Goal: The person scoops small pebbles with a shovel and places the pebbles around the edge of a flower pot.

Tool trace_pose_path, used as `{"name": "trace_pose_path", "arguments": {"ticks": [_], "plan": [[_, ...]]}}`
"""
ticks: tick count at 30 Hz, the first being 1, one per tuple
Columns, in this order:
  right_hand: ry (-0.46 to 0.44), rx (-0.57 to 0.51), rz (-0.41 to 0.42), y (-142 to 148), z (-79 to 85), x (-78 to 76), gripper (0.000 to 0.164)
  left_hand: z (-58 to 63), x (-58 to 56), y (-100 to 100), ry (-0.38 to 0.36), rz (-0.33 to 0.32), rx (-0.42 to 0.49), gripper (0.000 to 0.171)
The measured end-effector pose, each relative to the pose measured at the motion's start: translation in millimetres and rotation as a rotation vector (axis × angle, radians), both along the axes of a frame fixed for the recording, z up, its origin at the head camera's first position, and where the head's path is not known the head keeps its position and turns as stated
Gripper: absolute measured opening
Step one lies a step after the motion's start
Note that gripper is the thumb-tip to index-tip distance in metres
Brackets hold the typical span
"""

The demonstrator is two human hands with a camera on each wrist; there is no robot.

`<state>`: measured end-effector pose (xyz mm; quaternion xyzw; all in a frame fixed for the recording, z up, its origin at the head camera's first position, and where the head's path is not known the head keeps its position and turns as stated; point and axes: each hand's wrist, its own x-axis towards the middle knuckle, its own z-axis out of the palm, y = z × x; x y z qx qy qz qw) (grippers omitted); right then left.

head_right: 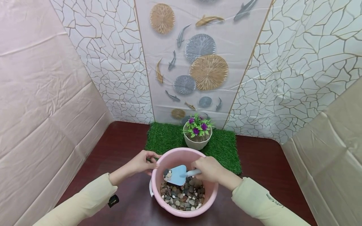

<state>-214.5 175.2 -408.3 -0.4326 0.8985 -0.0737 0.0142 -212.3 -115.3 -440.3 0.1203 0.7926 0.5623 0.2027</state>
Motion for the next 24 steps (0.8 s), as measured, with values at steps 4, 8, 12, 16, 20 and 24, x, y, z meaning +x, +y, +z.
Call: {"name": "trace_pose_path", "arguments": {"ticks": [4,8,12,16,20,24], "plan": [[0.010,0.008,-0.017,2.4,4.0,-0.2,0.017,1.4,0.7,0.2,-0.004,0.003,0.001,0.038],[-0.001,0.014,-0.038,5.2,8.3,-1.0,0.014,1.6,1.0,0.9,-0.005,0.007,0.006,0.038],[-0.022,-0.001,-0.040,7.7,11.0,-1.4,0.012,1.2,0.9,1.3,-0.005,0.008,0.013,0.038],[-0.013,-0.002,-0.044,10.4,11.7,-1.5,0.012,1.5,0.9,1.4,-0.002,0.006,0.015,0.039],[-0.009,-0.002,-0.046,12.9,13.4,-1.2,0.012,0.9,0.7,1.5,-0.001,0.006,0.020,0.039],[-0.020,-0.015,-0.045,16.0,17.5,-1.4,0.013,0.4,0.5,1.5,0.001,0.010,0.013,0.039]]}}
